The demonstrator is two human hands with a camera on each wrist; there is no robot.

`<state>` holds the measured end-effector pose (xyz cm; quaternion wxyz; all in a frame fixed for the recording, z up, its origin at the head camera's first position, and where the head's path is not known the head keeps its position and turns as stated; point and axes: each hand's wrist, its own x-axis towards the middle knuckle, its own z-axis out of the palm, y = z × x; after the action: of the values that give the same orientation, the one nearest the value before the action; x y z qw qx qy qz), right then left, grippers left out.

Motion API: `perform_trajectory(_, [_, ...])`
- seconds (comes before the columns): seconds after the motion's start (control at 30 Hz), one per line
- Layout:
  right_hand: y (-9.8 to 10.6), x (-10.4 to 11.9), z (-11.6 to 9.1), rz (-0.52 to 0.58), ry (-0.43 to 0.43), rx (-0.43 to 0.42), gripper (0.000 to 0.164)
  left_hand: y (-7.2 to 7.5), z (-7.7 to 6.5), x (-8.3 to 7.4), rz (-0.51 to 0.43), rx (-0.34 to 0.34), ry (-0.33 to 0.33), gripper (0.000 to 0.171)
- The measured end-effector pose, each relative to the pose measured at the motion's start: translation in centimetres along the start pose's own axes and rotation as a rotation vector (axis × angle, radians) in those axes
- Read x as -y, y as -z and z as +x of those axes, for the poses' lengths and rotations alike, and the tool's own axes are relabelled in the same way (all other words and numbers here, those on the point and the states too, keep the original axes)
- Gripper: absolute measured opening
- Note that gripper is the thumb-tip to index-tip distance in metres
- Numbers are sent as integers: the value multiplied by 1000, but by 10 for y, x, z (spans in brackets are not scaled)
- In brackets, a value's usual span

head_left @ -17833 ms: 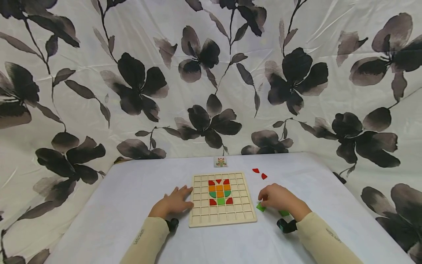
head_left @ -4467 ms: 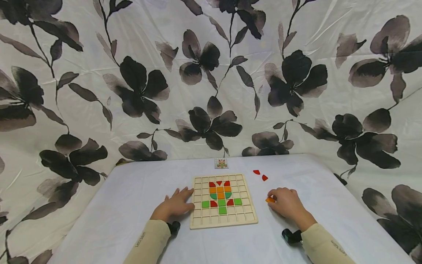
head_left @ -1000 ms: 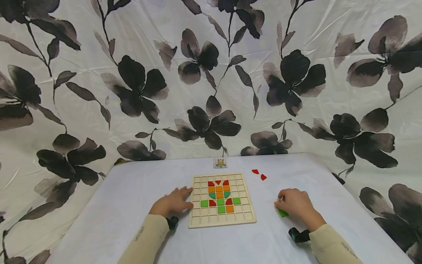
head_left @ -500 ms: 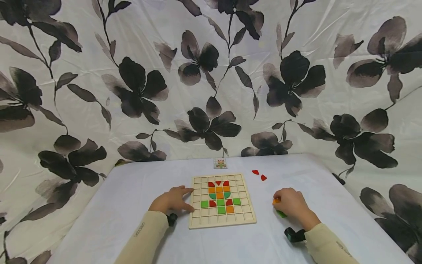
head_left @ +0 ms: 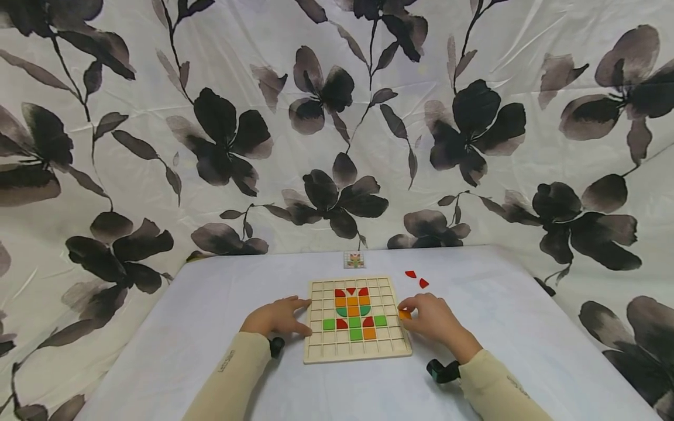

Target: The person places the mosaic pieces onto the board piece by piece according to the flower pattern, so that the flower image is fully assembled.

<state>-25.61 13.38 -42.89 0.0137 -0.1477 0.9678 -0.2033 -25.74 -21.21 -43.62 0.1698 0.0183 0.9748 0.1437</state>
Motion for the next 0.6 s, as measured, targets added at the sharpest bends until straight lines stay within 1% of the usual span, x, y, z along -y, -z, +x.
perform_trajectory(0.13, [-5, 14, 3, 11, 60, -7, 23, 1, 1, 0, 5, 7, 6, 83])
perform_trajectory(0.27, [-11, 26, 8, 17, 114, 5, 21, 1, 1, 0, 3, 12, 9, 84])
perform_trajectory(0.37, [-17, 35, 10, 11, 172, 25, 21, 1, 0, 0, -2, 12, 13, 85])
perform_trajectory(0.53, [-26, 51, 12, -5, 297, 41, 22, 1, -2, 0, -8, 14, 16, 86])
perform_trajectory(0.6, [-30, 56, 12, 0, 319, 43, 22, 1, -2, 0, -8, 17, 13, 87])
